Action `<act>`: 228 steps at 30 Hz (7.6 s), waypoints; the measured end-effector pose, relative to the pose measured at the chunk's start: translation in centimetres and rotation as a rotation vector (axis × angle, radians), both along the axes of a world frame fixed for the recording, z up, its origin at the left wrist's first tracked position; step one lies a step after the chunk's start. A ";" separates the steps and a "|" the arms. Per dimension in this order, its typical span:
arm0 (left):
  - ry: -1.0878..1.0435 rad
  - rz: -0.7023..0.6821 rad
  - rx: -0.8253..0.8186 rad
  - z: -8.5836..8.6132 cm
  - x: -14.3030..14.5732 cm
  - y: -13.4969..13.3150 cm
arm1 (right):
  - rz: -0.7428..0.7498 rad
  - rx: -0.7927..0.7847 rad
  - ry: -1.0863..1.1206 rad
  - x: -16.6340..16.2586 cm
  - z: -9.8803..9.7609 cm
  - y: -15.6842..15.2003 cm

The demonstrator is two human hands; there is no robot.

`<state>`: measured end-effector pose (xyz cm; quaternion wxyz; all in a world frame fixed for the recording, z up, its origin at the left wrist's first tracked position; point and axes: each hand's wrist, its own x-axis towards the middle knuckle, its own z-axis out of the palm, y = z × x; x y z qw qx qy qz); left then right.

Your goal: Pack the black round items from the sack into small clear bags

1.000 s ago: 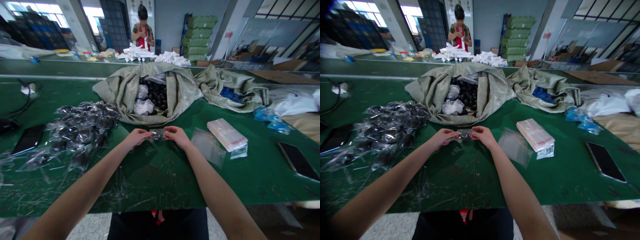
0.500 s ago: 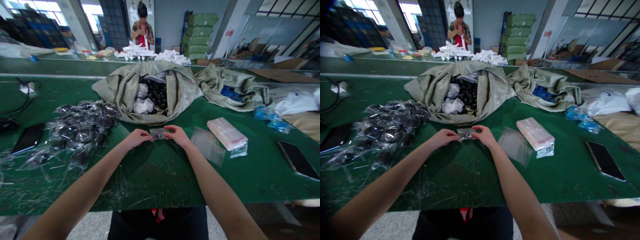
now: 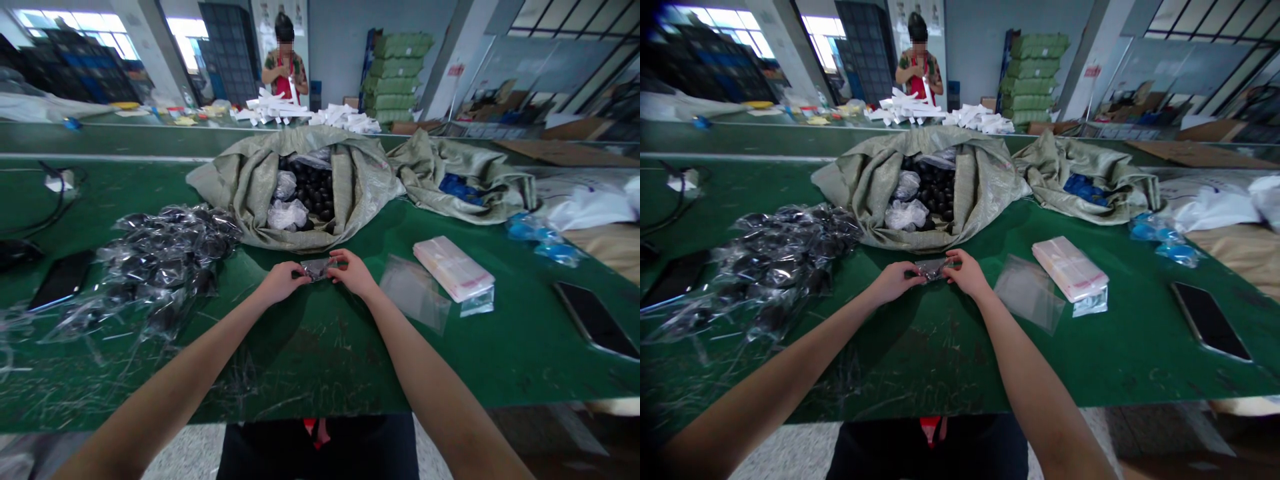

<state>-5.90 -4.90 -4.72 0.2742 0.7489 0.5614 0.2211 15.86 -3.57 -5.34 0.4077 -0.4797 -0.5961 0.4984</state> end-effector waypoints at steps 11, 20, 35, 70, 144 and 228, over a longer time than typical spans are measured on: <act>-0.411 0.156 -0.174 0.2 -0.2 -0.1 | -0.020 -0.119 -0.024 0.7 0.4 0.2; -0.585 0.136 -0.287 0.4 -0.2 -0.3 | -0.006 -0.114 0.146 0.4 0.6 0.0; -0.650 0.172 -0.251 1.1 0.7 -0.7 | -0.060 -0.244 0.431 -0.1 1.0 -0.2; -0.480 0.224 -0.042 -0.2 0.4 -0.3 | -0.093 -0.319 0.254 -1.3 1.6 -1.3; -0.936 0.050 -0.235 1.2 -0.1 -0.9 | -0.011 -0.101 0.443 -1.5 1.0 -1.1; 0.603 0.077 0.465 11.4 4.0 10.9 | -0.362 -0.188 -1.244 8.3 6.0 -1.3</act>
